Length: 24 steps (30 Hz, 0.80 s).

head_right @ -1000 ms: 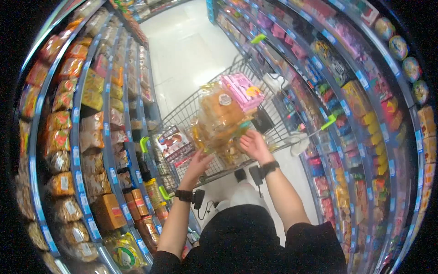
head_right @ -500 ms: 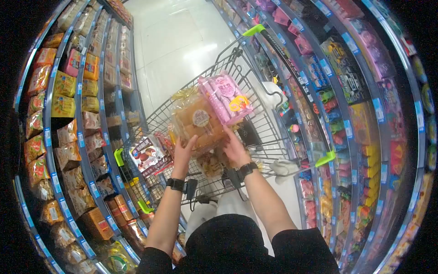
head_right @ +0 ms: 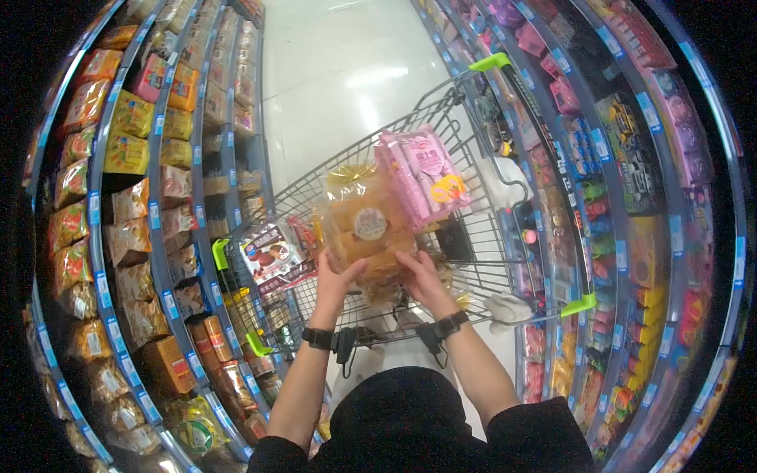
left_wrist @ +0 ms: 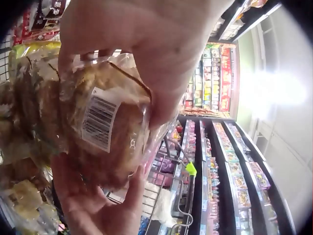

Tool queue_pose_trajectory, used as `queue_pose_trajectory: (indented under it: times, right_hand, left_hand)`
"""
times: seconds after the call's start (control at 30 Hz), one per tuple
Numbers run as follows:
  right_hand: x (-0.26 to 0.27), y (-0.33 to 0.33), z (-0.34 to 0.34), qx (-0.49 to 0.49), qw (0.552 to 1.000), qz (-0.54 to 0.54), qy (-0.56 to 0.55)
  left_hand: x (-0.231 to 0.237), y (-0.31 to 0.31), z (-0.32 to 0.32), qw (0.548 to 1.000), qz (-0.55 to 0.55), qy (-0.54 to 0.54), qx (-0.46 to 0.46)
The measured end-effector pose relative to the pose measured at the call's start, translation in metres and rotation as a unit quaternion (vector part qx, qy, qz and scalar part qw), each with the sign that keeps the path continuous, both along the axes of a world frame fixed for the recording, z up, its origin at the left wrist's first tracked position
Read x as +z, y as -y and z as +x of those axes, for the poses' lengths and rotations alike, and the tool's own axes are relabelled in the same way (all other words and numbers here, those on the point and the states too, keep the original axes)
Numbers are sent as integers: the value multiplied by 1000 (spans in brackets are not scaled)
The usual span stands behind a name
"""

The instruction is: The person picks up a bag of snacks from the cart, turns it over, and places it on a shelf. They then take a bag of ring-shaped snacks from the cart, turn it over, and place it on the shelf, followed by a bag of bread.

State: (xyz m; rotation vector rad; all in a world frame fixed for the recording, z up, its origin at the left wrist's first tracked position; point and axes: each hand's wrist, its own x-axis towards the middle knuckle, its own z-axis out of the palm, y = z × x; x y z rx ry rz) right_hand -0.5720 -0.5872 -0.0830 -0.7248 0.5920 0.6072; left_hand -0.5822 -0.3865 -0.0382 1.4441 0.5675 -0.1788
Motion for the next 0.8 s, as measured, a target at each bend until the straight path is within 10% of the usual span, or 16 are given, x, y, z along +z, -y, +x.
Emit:
queue_pose_trajectory:
  times: [0.27, 0.8]
  right_hand:
    - [25, -13, -13, 148, 983, 65, 85]
    - [190, -227, -191, 447, 787, 49, 422]
  left_hand:
    - [60, -47, -80, 994, -103, 13, 27]
    - [158, -174, -386, 935, -149, 213, 239]
